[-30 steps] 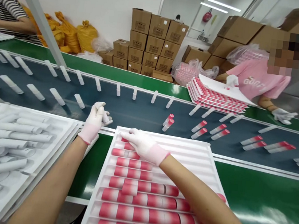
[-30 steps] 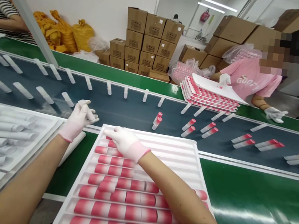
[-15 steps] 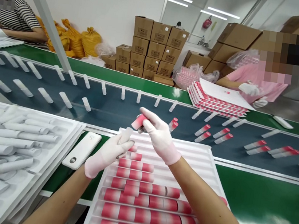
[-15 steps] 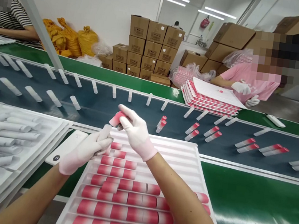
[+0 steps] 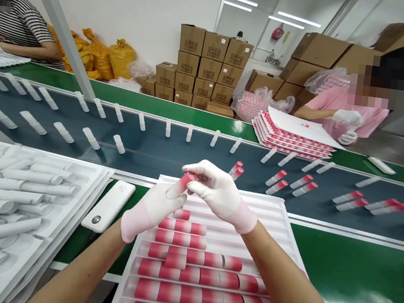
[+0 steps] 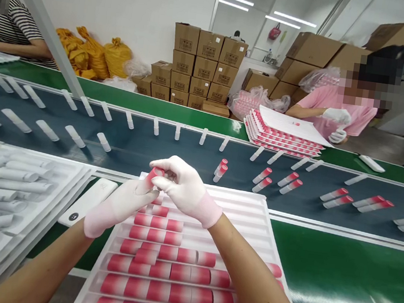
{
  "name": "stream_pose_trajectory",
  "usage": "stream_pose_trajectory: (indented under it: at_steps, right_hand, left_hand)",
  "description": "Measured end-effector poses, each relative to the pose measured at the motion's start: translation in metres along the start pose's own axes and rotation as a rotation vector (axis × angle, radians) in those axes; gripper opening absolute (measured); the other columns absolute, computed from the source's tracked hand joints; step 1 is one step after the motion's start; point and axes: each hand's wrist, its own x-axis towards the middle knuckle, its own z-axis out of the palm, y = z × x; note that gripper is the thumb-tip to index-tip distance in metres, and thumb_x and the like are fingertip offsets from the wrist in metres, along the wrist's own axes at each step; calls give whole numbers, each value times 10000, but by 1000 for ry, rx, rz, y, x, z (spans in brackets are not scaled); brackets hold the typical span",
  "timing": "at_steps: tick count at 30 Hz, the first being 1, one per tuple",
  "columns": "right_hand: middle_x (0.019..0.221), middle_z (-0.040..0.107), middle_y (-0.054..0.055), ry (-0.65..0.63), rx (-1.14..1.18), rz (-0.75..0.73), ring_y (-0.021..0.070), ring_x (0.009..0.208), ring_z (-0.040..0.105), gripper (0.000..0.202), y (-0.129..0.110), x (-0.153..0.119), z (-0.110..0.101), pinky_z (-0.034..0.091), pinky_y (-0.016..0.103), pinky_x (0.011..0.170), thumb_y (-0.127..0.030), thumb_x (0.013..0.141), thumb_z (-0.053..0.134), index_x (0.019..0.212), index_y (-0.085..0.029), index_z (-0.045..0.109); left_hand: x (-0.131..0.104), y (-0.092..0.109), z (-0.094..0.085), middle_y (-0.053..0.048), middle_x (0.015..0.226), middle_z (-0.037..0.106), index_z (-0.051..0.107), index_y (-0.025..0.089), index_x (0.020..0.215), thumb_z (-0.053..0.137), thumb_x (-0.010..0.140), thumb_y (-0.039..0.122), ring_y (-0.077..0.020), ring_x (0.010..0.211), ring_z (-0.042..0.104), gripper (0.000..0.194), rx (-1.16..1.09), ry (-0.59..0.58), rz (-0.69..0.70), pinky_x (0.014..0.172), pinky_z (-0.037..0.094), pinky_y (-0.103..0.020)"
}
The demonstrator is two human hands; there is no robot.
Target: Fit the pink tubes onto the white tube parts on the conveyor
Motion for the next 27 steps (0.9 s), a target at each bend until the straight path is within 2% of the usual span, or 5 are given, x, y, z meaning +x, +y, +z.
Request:
stream_pose_trajectory:
  at_steps: [8, 11, 16, 21, 27]
  right_hand:
    - [890, 669, 7, 171, -221, 46, 172, 797, 643, 213, 16, 3, 16, 546, 310, 736, -265, 715, 771, 899, -209, 680]
    - [882, 679, 22, 344, -383, 142, 189, 814, 652, 263, 50, 34, -16, 541, 329, 781, -314, 764, 724, 993, -190, 685]
    - [1055, 671, 89, 522, -708, 310, 224, 1008, 631, 237, 111, 92, -67, 490, 346, 926, -227, 814, 651, 1037, -152, 686]
    - [1012, 665, 128, 415, -810, 414, 254, 954, 646, 323, 133, 104, -76, 500, 353, 874, -163, 777, 718, 1092, -92, 710]
    - [1142, 628, 107, 124, -894, 200, 268, 1100, 572, 349, 95, 56, -29, 448, 363, 940, -239, 923, 620, 1268, -216, 666]
  left_hand:
    - [29, -28, 21, -96, 1012, 664, 648, 211, 993, 691, 758, 234, -255, 872, 664, 240, 198, 311, 219, 719, 511, -349]
    - [49, -52, -16, -173, 1438, 480, 500, 186, 1390, 818, 626, 217, -343, 1290, 539, 828, 197, 458, 204, 1001, 512, -427]
    - [96, -89, -112, -238, 1514, 369, 342, 83, 1499, 737, 799, 226, -339, 1463, 333, 816, 236, 1058, -45, 1254, 235, -466]
    - [141, -121, -153, -258, 1440, 456, 368, 42, 1452, 719, 805, 203, -355, 1367, 462, 753, 173, 1011, -234, 1173, 342, -510]
    - [149, -140, -138, -98, 976, 677, 620, 146, 1073, 581, 881, 193, -251, 1045, 654, 201, 138, 854, -254, 1030, 488, -408]
